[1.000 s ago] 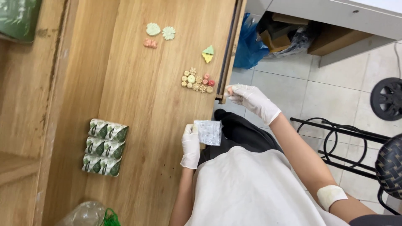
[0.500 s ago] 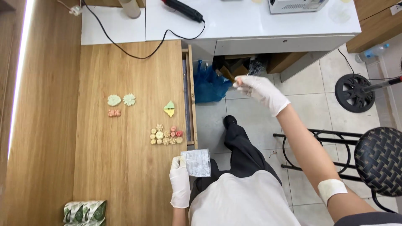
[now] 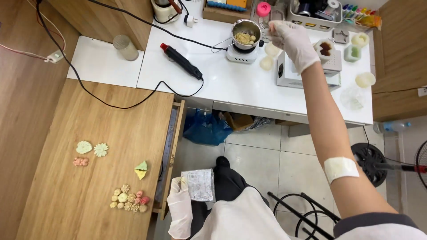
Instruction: The person wraps individual small wax shapes in paper, secures one with a green ribbon, places a group of them into a plastic bag, and then uses a heat gun to smooth or melt wax in various small molds at a workstation.
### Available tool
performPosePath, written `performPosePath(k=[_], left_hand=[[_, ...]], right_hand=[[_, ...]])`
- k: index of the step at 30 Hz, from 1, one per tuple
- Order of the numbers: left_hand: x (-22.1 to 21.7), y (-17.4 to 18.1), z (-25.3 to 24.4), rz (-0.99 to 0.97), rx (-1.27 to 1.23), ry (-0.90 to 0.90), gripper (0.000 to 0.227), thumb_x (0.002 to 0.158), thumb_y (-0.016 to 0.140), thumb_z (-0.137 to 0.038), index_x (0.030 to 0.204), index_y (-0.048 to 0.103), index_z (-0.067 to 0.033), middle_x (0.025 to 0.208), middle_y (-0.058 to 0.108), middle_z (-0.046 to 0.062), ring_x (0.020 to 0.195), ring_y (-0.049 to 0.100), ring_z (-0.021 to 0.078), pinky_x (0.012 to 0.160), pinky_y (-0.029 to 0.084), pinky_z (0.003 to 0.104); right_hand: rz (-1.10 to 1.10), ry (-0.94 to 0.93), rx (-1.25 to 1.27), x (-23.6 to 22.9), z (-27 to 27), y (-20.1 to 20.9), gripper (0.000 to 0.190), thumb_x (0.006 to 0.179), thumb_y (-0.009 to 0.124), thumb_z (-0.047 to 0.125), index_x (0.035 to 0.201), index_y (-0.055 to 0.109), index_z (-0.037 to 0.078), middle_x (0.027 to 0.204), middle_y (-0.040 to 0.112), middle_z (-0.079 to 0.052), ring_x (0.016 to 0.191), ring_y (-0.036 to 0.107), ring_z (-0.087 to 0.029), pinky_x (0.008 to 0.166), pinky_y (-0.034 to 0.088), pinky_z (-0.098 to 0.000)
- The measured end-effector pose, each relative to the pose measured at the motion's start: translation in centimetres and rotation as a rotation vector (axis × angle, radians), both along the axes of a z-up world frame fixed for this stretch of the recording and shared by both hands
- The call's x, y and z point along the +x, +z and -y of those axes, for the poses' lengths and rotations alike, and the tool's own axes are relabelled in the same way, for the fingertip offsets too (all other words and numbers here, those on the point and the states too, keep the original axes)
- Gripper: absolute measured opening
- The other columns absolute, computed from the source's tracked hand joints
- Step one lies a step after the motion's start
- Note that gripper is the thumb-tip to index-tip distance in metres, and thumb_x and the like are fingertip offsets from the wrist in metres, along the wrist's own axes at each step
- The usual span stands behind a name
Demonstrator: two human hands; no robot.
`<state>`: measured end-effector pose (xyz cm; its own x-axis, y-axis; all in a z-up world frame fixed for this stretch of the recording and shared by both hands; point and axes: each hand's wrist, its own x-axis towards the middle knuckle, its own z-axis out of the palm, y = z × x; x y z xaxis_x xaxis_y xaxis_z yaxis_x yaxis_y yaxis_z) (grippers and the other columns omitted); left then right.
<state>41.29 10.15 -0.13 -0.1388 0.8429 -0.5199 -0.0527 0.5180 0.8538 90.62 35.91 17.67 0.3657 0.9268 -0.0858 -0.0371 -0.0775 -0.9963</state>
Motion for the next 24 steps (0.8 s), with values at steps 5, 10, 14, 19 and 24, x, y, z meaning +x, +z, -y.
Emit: performPosePath(k=[5,10,14,19,24], left_hand=[[3.5,2.7,-0.6,-0.117,-0.002,0.033,0.023,0.103,0.059,-0.024,0.101,0.067,-0.0026,0.076,0.058,-0.002,0.068,0.047,0.0061,0.061,0.044,0.025],[2.6,0.5,0.3,-0.104,0.043,0.19,0.021,0.103,0.056,-0.023,0.104,0.063,-0.0033,0.08,0.062,-0.005,0.071,0.051,0.0031,0.066,0.046,0.021],[3.2,0.4,0.2,-0.092,0.013,0.284,0.022,0.106,0.057,-0.022,0.102,0.061,-0.0016,0.077,0.055,-0.003,0.067,0.044,0.0054,0.059,0.038,0.023],[4.6,1.8,-0.2,-0.098,0.02,0.272,0.02,0.105,0.058,-0.023,0.103,0.064,-0.0033,0.078,0.057,-0.003,0.069,0.046,0.0046,0.062,0.041,0.022],[4.5,2.0,0.5,-0.13,0.075,0.234,0.022,0.105,0.058,-0.022,0.102,0.064,-0.0014,0.082,0.06,-0.003,0.073,0.049,0.0045,0.067,0.045,0.022]], right_hand=[[0.168,-0.003,-0.157,3.7,-10.0,-3.1,0.018,0.099,0.067,0.028,0.088,0.07,0.015,0.087,0.075,0.003,0.074,0.066,-0.005,0.067,0.052,-0.0211],[0.359,0.028,-0.36,4.8,-14.3,-6.9,0.02,0.097,0.066,0.031,0.09,0.071,0.013,0.086,0.077,0.002,0.078,0.074,-0.007,0.066,0.054,-0.019],[0.41,0.066,-0.273,5.1,-15.1,-7.7,0.019,0.096,0.069,0.027,0.105,0.067,0.01,0.088,0.076,-0.002,0.073,0.074,-0.009,0.062,0.052,-0.0213],[0.566,0.091,-0.222,4.4,-14.8,-8.0,0.026,0.092,0.074,0.019,0.113,0.068,0.005,0.093,0.075,0.001,0.068,0.071,-0.006,0.062,0.055,-0.0199],[0.603,0.038,-0.102,2.9,-14.1,-5.8,0.02,0.095,0.075,0.018,0.11,0.073,0.004,0.093,0.075,0.002,0.058,0.059,-0.004,0.057,0.05,-0.0223]])
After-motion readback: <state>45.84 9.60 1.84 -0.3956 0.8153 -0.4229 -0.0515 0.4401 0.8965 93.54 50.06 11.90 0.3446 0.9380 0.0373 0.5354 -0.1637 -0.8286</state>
